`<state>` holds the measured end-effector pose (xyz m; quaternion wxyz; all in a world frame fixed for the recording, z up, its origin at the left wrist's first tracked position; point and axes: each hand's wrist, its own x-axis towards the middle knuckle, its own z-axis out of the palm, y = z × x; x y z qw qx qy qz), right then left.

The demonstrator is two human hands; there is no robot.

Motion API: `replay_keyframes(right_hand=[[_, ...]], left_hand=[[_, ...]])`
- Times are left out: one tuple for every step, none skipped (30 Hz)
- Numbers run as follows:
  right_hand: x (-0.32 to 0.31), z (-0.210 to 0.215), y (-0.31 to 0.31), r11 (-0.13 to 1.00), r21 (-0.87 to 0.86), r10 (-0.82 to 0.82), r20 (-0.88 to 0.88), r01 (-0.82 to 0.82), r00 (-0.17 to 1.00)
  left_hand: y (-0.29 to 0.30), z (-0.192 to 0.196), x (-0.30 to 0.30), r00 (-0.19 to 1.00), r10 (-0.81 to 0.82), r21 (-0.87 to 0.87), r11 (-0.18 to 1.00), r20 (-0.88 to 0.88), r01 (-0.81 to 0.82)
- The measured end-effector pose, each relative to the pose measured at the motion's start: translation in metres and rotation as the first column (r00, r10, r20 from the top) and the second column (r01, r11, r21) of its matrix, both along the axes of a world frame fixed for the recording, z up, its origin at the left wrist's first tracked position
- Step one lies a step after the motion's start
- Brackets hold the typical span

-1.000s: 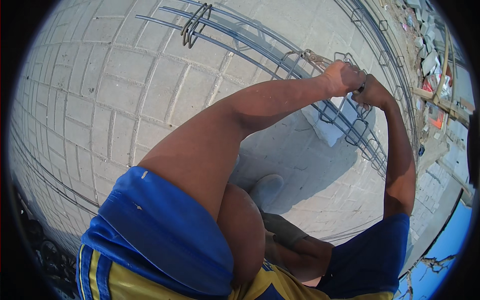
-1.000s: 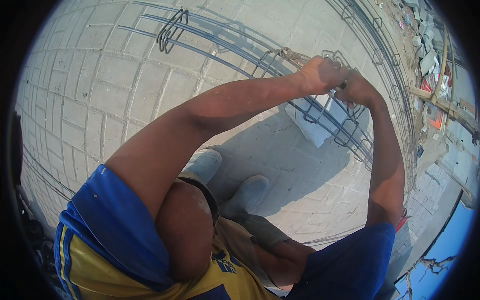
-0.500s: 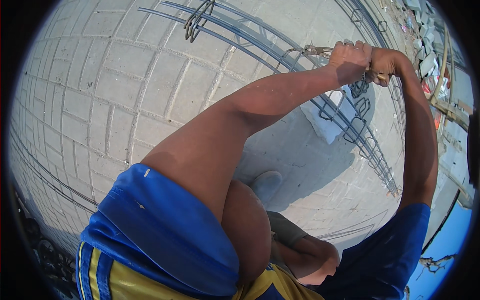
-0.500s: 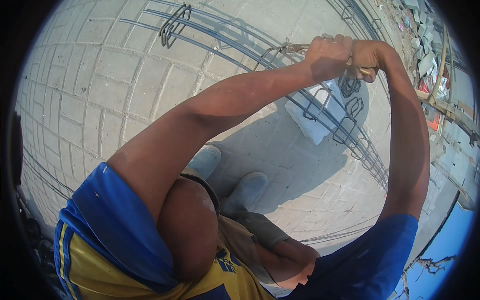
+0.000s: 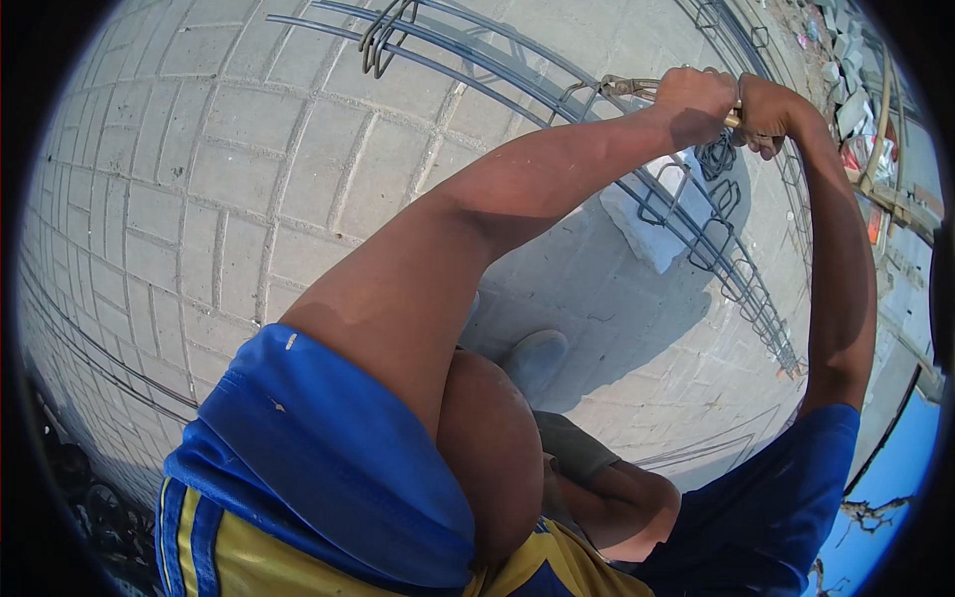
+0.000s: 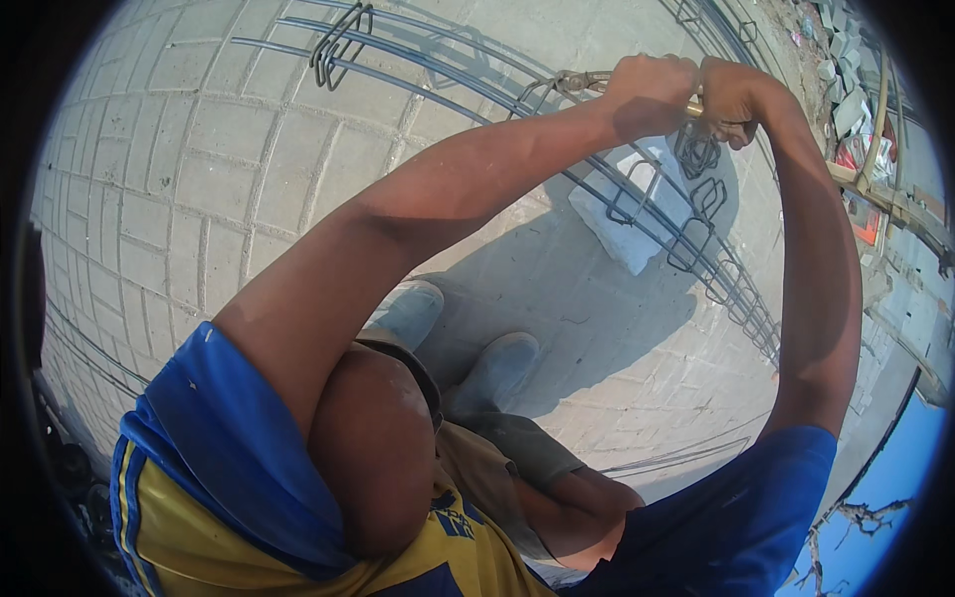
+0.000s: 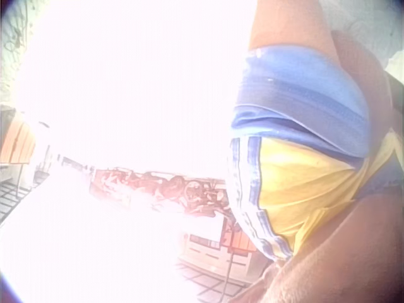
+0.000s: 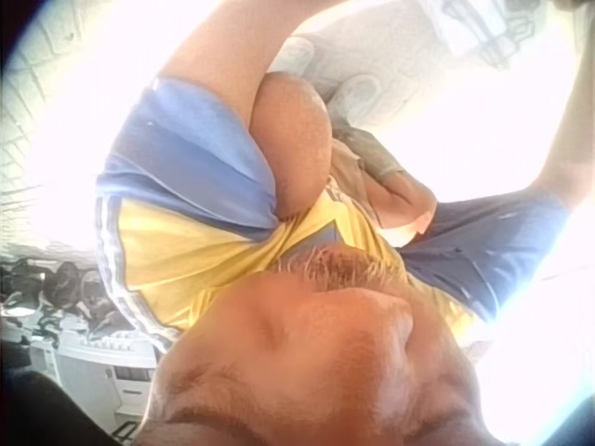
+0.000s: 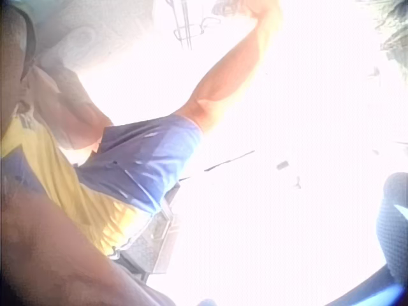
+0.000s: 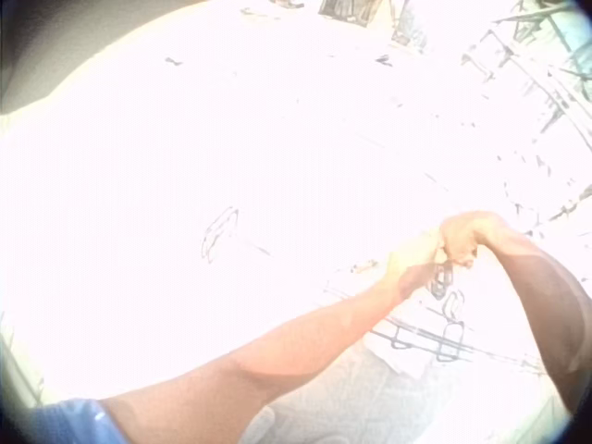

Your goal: The person constructs a rebar cage by positioning steel stirrups along rebar rods, wrapping tie wire around the joints by hand, and tightening the wire using pliers.

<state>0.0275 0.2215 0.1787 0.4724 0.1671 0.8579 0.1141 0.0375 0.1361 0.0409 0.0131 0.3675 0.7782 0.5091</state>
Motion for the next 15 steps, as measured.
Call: replay_keyframes(right_hand=[[0.002,0.0,-0.002,0.965,0.138,0.241,-0.144,-0.222,0.96],[0.022,-0.01,0.028,0.652,0.327,0.748,-0.423,-0.684,0.511],[0.026,-0.01,0.027,0.652,0.325,0.748,-0.423,-0.685,0.511],[0.029,-0.011,0.025,0.443,0.456,0.846,-0.497,-0.772,0.192],[0.031,-0.012,0.023,0.222,0.598,0.847,-0.509,-0.77,-0.151],[0.03,-0.01,0.033,0.232,0.55,0.868,-0.49,-0.802,-0.085],[0.021,-0.011,0.035,0.232,0.557,0.87,-0.486,-0.798,-0.086],[0.01,-0.011,0.038,0.684,0.31,0.723,-0.411,-0.66,0.556],[0.004,-0.009,0.038,0.962,0.147,0.253,-0.157,-0.231,0.955],[-0.01,0.002,-0.004,0.959,0.065,-0.285,0.215,0.277,0.934],[-0.006,0.005,-0.011,0.955,0.071,-0.297,0.211,0.288,0.931],[0.0,0.006,-0.013,0.976,0.074,-0.211,0.107,0.204,0.972],[-0.003,0.007,-0.014,0.992,0.082,-0.098,-0.012,0.099,0.995],[0.016,-0.006,0.005,0.822,0.274,0.564,-0.262,-0.5,0.783],[0.024,-0.013,0.015,0.824,0.272,0.561,-0.26,-0.498,0.786]], left_hand=[[0.0,0.006,-0.012,1.0,0.003,0.004,1.0,-0.004,-0.003],[0.0,0.015,-0.025,0.992,-0.107,-0.058,0.992,0.063,0.111],[-0.001,0.024,-0.036,0.966,-0.214,-0.114,0.966,0.143,0.231],[-0.007,0.03,-0.048,0.934,-0.282,-0.111,0.944,0.22,0.311],[-0.007,0.027,-0.043,0.934,-0.281,-0.113,0.944,0.221,0.31],[-0.003,0.025,-0.034,0.96,-0.214,-0.071,0.971,0.179,0.23],[-0.001,0.019,-0.022,0.979,-0.142,-0.035,0.988,0.143,0.149],[0.002,0.012,-0.006,1.0,0.002,0.042,0.999,-0.002,-0.002],[0.003,0.007,0.003,1.0,-0.001,0.042,0.999,0.001,0.001],[-0.002,-0.004,0.007,0.999,0.026,0.022,0.999,-0.029,-0.025],[-0.002,-0.003,0.012,0.997,0.037,0.03,0.999,-0.067,-0.035],[-0.008,0.003,0.003,0.997,-0.066,-0.038,0.997,0.04,0.067],[-0.008,0.008,-0.008,0.998,-0.06,-0.039,0.997,0.032,0.062],[-0.008,0.012,-0.017,0.997,-0.057,-0.042,0.997,0.049,0.059],[-0.007,0.013,-0.018,0.995,-0.064,-0.044,0.997,0.075,0.067]])
